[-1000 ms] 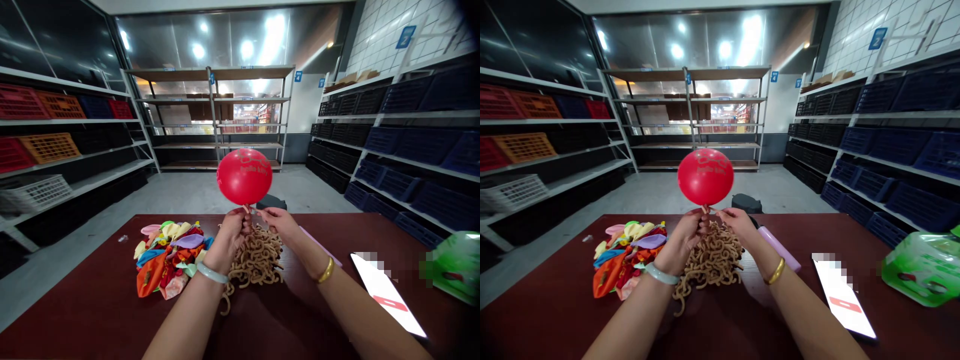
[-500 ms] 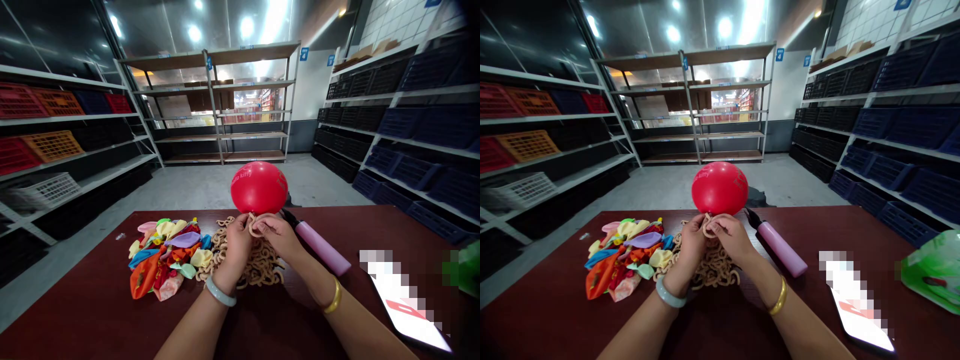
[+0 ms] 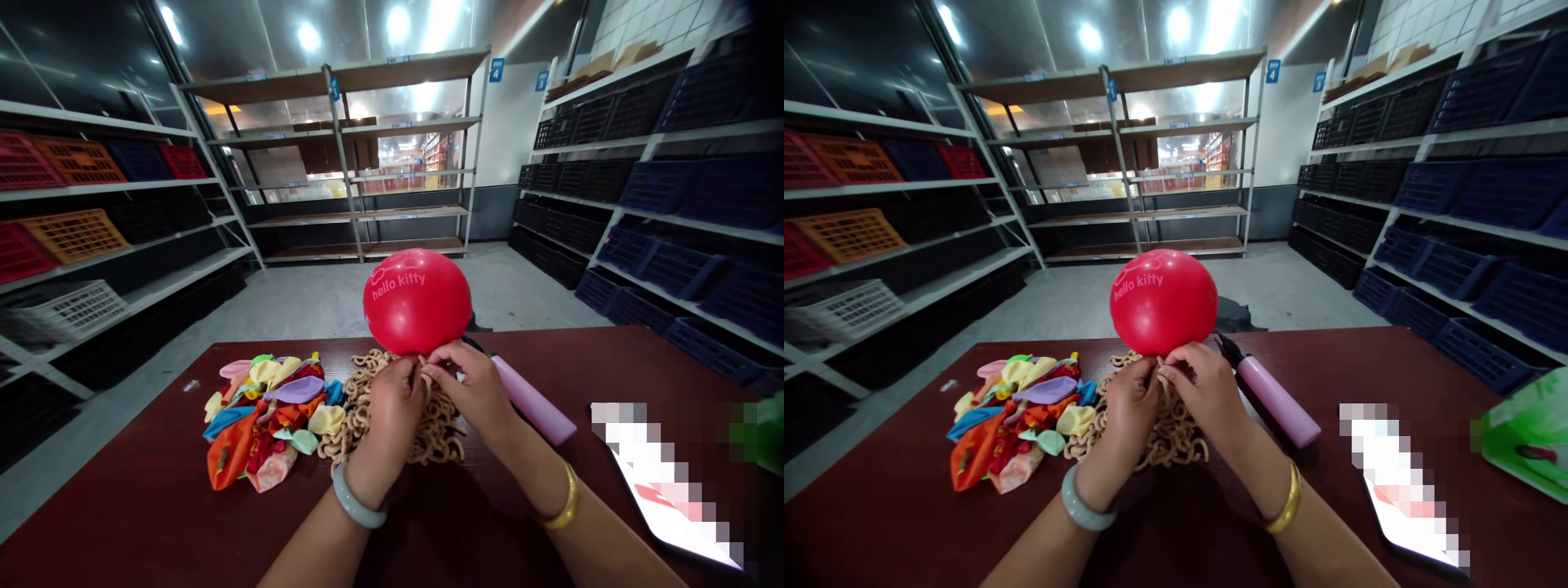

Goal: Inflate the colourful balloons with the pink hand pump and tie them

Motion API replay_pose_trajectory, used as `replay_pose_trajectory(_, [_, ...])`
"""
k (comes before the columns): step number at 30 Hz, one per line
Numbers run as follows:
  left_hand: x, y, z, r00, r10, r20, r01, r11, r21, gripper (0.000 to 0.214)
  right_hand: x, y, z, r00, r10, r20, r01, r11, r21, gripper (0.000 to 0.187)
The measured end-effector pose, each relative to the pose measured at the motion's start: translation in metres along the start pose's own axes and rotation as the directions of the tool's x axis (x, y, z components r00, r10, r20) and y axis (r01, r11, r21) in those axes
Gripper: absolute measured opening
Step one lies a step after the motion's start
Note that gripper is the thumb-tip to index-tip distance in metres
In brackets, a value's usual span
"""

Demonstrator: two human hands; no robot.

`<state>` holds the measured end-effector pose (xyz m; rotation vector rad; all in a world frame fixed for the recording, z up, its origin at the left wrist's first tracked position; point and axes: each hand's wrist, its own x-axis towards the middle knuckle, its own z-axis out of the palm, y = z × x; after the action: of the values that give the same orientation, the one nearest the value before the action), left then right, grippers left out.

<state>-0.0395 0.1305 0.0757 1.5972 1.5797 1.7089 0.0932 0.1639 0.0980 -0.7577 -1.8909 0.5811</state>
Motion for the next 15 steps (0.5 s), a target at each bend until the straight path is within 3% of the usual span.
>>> replay_pose_trajectory(6, [-0.0004, 0.0003, 0.0044, 0.996, -0.075, 0.052, 0.08, 0.993, -0.089, 0.015, -0.0024, 0.0034, 0.0047, 0.995, -0.016, -0.094, 0.003, 0.99, -0.14, 0.009])
replay_pose_trajectory(12, [0.0018, -0.0001, 0.0015, 0.979, -0.029, 0.204, 0.038, 0.999, -0.039, 0.021, -0.0053, 0.0055, 0.0078, 0.983, 0.009, -0.185, -0.028, 0.994, -0.101, 0.008])
replay_pose_trajectory(15, [0.0024, -0.0029, 0.0009, 0.981, -0.014, 0.191, 0.024, 0.998, -0.051, 0.02, -0.0055, 0.0048, 0.0077, 0.981, -0.014, -0.196, -0.003, 0.996, -0.088, 0.005])
